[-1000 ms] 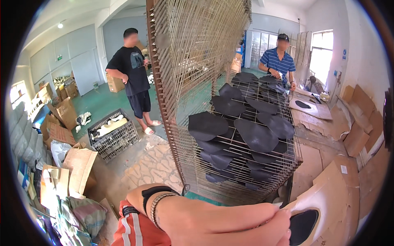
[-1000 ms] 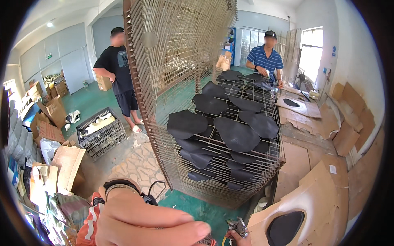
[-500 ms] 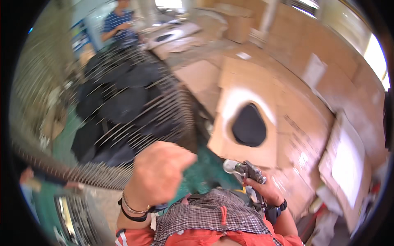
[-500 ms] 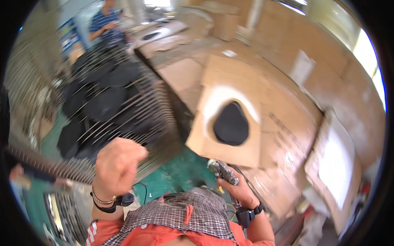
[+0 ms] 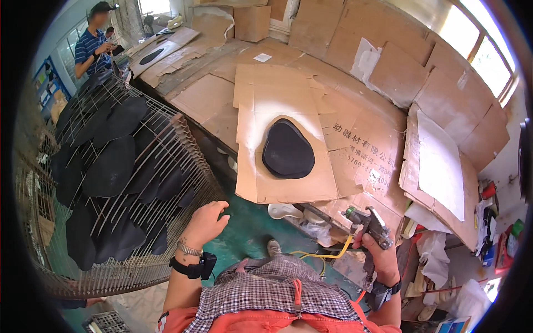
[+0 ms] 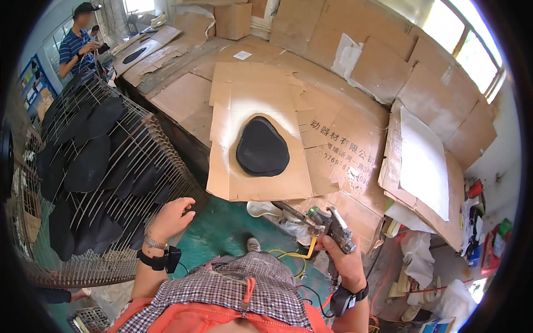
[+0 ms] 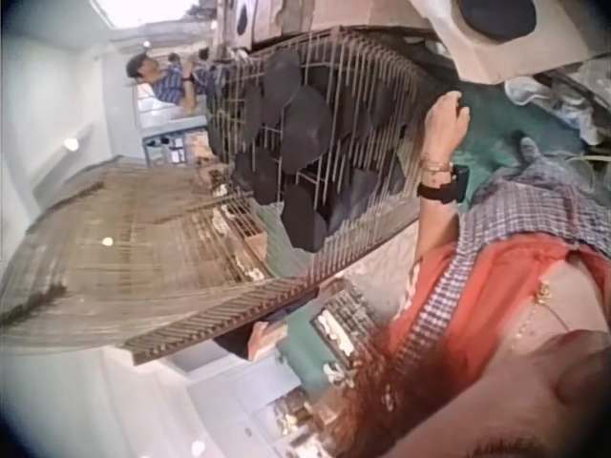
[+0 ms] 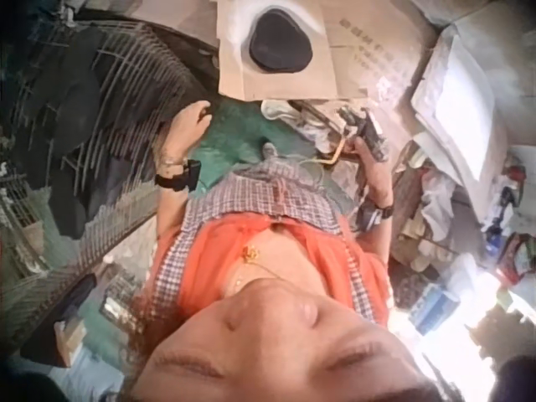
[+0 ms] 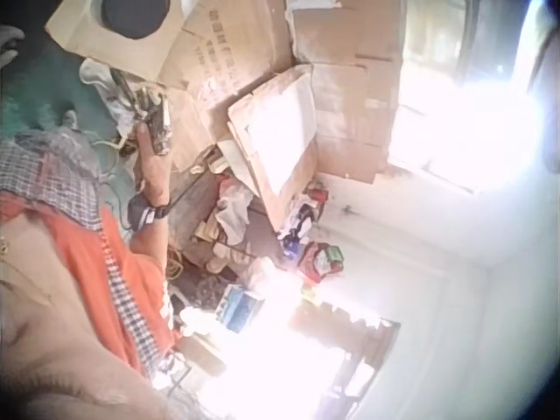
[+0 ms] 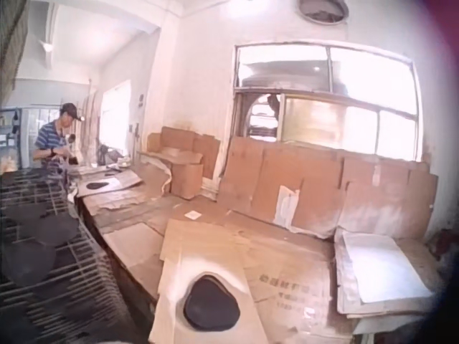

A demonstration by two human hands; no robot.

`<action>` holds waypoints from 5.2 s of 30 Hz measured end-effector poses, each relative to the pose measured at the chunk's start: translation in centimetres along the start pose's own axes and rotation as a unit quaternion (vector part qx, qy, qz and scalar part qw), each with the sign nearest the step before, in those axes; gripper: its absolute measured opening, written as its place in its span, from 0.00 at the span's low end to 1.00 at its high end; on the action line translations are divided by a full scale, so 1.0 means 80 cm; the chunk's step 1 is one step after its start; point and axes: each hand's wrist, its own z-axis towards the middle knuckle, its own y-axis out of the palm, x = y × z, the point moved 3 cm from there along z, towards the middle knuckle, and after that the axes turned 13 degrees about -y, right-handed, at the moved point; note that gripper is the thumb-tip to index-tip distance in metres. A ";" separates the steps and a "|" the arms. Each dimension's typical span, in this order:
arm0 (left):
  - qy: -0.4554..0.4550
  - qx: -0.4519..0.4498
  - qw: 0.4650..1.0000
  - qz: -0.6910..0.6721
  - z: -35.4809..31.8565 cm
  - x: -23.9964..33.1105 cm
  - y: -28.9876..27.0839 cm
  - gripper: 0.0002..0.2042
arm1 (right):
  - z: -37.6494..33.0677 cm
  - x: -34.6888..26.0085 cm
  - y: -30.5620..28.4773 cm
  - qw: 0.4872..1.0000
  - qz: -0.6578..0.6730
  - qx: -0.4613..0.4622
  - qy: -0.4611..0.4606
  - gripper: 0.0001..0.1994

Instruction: The person repeatedly picks up black shoe parts from a cardboard surface, sprays them with a handheld spray gun, and places them onto a metal drying rack. The process involves handling the parts one at a time and moving them between the work surface and the rack.

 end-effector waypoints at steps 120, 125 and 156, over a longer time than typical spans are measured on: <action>0.068 0.480 0.418 -0.769 0.334 -0.095 -0.562 0.10 | 0.366 0.124 0.218 0.925 0.094 -0.286 0.231 0.14; 0.060 0.602 0.360 -0.710 0.357 -0.196 -0.677 0.07 | 0.364 0.156 0.231 0.940 0.099 -0.214 0.248 0.12; 0.128 0.011 0.750 -0.649 0.243 0.216 -0.160 0.11 | 0.291 0.100 0.012 0.977 0.023 -0.114 0.180 0.15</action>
